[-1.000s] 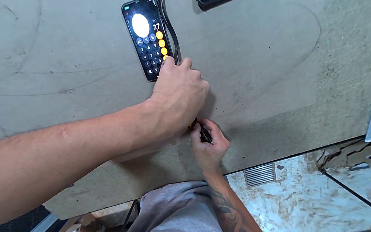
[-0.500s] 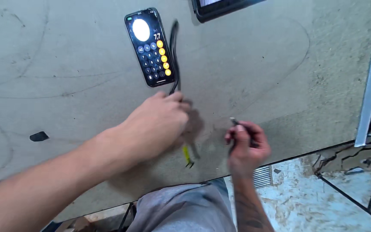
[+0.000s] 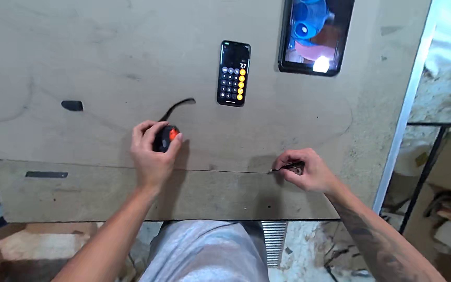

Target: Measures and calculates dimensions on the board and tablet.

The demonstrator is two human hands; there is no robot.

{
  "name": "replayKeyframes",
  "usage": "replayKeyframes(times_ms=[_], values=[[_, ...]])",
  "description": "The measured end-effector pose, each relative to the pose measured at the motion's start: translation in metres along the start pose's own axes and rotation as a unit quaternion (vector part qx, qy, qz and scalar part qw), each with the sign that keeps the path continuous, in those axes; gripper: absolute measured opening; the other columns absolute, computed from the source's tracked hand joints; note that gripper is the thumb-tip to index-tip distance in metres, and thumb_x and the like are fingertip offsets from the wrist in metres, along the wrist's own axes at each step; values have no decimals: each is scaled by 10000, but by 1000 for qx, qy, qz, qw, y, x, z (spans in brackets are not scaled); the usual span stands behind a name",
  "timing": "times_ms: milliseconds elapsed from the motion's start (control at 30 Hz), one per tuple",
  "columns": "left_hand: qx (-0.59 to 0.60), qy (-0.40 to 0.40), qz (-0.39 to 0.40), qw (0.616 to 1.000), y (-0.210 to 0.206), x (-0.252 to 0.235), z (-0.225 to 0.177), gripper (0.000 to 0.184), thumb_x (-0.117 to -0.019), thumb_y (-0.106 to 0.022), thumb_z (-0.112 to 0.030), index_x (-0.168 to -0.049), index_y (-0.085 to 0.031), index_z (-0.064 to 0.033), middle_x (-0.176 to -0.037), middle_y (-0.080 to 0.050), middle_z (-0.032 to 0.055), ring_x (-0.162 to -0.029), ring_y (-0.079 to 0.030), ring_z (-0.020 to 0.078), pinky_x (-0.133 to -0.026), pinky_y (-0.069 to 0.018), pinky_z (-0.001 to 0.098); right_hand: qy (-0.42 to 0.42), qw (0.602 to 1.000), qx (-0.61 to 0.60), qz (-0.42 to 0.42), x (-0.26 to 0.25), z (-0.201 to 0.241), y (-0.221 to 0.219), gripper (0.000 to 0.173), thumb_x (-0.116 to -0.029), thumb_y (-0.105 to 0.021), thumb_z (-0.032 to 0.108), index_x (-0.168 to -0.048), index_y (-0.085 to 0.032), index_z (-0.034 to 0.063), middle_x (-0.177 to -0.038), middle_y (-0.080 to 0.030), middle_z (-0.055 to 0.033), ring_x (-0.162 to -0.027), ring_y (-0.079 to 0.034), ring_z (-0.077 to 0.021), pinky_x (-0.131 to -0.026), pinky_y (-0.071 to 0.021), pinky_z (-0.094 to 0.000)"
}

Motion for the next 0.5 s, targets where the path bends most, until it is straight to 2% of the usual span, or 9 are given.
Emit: replayKeyframes(times_ms=[67,133,167,267,367,433,500], values=[[-20,-40,-45,998,-19,8,1,698,-842,-796,-484,-1386,-599,-94,-1515,-455,184,-1432,-405,320,-1185,-358,473,11,998,12,52,-20,-1,-2,115,-858,-654,172,-936,-729,134,-825,-714,68,-667,-647,-17,-556,-558,-227],[-43,-41,-87,994,-28,15,5,798,-817,-803,-526,-1433,-539,-92,-1584,-380,199,-1499,-307,370,-1227,-273,536,24,996,23,87,-33,-3,1,130,-857,-655,168,-952,-734,127,-807,-714,68,-649,-643,-15,-541,-553,-232],[-49,-30,-108,993,-29,16,7,796,-817,-804,-525,-1434,-537,-98,-1594,-367,197,-1513,-292,367,-1238,-269,534,29,994,32,101,-38,-3,4,131,-857,-657,169,-957,-734,134,-804,-714,76,-649,-647,-10,-544,-560,-231],[-78,-22,-157,984,-33,14,6,702,-843,-789,-512,-1385,-594,-112,-1551,-428,212,-1484,-346,370,-1220,-307,508,54,987,56,142,-51,1,11,124,-842,-668,182,-937,-741,151,-775,-703,94,-619,-631,6,-515,-548,-214],[-105,-27,-181,977,-41,15,5,662,-870,-764,-506,-1382,-613,-115,-1510,-462,230,-1439,-407,373,-1185,-365,488,122,968,68,207,-65,-6,7,135,-852,-669,216,-934,-752,147,-763,-695,98,-591,-594,23,-489,-508,-199],[-118,-20,-194,974,-41,18,4,651,-876,-758,-493,-1388,-615,-119,-1497,-474,220,-1419,-434,347,-1166,-396,464,166,955,61,239,-73,-13,1,148,-851,-669,215,-940,-753,130,-773,-703,86,-601,-607,24,-501,-528,-199],[-131,-16,-201,971,-42,19,4,623,-900,-744,-473,-1393,-615,-115,-1479,-534,171,-1453,-428,329,-1214,-359,468,198,950,46,238,-76,-18,1,156,-850,-662,220,-930,-748,118,-768,-701,75,-584,-591,22,-485,-507,-197]])
Point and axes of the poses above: each hand's wrist, its own x-axis away from the middle knuckle, its own y-axis out of the back of the hand, z = x × y, the point moved 7 cm from there along -x, towards the middle knuckle
